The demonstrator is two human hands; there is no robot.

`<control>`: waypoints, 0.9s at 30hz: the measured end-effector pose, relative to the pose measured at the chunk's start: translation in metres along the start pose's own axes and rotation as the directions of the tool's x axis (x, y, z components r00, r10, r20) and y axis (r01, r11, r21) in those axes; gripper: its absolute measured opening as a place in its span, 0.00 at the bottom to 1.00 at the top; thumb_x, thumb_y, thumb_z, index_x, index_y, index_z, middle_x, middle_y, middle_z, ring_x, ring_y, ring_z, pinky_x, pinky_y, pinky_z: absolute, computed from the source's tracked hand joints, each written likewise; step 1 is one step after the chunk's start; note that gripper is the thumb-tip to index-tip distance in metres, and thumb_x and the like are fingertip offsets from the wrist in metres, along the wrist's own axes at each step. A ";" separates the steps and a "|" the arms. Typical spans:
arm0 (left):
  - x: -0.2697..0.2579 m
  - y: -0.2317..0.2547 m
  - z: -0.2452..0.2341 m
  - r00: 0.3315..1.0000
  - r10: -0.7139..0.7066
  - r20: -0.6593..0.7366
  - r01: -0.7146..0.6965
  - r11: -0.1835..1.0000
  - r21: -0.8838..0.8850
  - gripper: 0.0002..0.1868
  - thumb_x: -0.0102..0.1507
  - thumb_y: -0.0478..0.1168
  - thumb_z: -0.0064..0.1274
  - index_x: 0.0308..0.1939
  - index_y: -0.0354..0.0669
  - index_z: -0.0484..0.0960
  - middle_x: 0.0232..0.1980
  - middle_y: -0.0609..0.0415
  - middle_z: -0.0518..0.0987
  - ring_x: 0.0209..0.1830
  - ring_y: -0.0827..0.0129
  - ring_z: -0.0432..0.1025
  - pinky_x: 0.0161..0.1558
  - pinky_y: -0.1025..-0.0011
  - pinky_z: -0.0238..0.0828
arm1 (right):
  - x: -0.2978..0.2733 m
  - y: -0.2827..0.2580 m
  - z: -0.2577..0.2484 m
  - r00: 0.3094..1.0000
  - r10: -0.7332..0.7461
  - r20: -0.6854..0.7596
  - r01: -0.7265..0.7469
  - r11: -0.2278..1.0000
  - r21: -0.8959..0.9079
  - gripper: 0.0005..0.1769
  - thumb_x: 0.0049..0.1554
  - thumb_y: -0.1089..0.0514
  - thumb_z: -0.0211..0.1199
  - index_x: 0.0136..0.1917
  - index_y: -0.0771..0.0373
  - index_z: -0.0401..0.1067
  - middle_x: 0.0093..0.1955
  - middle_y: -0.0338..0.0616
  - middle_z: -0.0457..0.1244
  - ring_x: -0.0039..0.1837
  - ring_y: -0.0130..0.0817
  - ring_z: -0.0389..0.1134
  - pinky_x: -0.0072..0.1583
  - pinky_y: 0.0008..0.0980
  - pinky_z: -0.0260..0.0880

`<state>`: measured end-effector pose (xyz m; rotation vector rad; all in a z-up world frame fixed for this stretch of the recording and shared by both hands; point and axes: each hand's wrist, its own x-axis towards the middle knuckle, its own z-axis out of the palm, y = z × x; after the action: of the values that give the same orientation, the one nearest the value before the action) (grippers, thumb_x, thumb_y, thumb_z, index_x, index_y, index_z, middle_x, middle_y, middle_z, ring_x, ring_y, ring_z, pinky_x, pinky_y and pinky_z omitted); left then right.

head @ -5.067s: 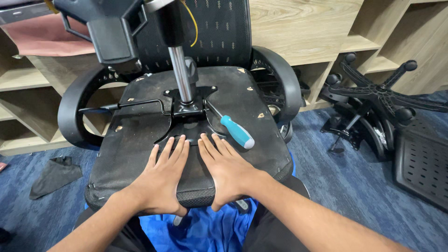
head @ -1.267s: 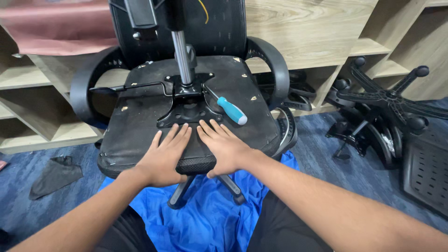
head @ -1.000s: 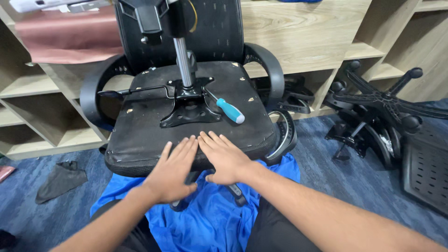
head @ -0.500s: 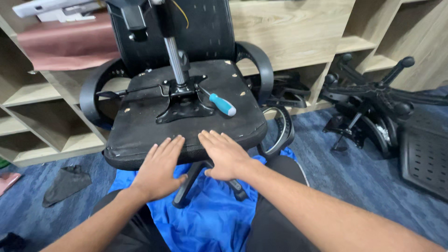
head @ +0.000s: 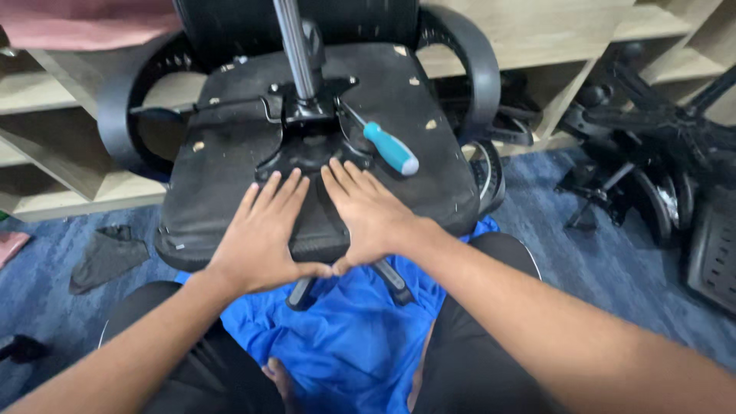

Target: The person uses a screwdriver to tighten screws on the metal base of an office chair, securing the seat to the central column. The person repeatedly turns the screwdriver and checks the stability of the chair base.

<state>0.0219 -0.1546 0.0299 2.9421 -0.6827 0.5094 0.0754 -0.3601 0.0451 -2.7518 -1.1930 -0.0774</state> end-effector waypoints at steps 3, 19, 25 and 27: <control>-0.001 0.002 -0.002 1.000 0.013 -0.018 -0.014 1.000 -0.020 0.73 0.40 0.75 0.65 0.73 0.31 0.54 0.77 0.37 0.55 0.79 0.43 0.45 0.72 0.46 0.40 | -0.001 -0.004 0.000 1.000 -0.005 0.020 0.005 1.000 -0.017 0.84 0.30 0.33 0.83 0.79 0.74 0.34 0.82 0.67 0.35 0.84 0.59 0.34 0.79 0.48 0.38; -0.039 0.020 -0.007 0.992 -0.058 0.113 0.057 0.998 0.017 0.57 0.54 0.62 0.60 0.77 0.39 0.50 0.80 0.42 0.51 0.80 0.46 0.42 0.75 0.48 0.39 | -0.039 -0.005 0.007 0.998 0.036 0.045 -0.036 0.999 0.009 0.75 0.40 0.40 0.79 0.80 0.74 0.33 0.84 0.63 0.35 0.84 0.54 0.34 0.79 0.46 0.38; -0.067 0.066 -0.026 0.998 -0.032 -0.050 0.024 0.989 -0.149 0.44 0.53 0.50 0.61 0.70 0.38 0.64 0.74 0.45 0.63 0.77 0.49 0.54 0.77 0.54 0.47 | -0.061 0.003 0.008 0.997 0.058 0.060 -0.059 0.998 0.018 0.69 0.43 0.41 0.76 0.81 0.71 0.37 0.84 0.59 0.38 0.85 0.51 0.37 0.79 0.46 0.38; -0.080 0.086 -0.025 0.996 -0.011 -0.086 -0.012 0.965 -0.263 0.43 0.53 0.50 0.60 0.70 0.38 0.65 0.73 0.45 0.63 0.77 0.49 0.55 0.76 0.54 0.48 | -0.061 0.006 0.008 0.998 0.052 0.042 -0.053 0.998 0.040 0.68 0.44 0.41 0.76 0.81 0.70 0.39 0.84 0.58 0.38 0.85 0.51 0.38 0.79 0.46 0.39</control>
<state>-0.0909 -0.1946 0.0266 2.6558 -0.6828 0.5006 0.0378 -0.4071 0.0298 -2.7596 -1.1183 0.0095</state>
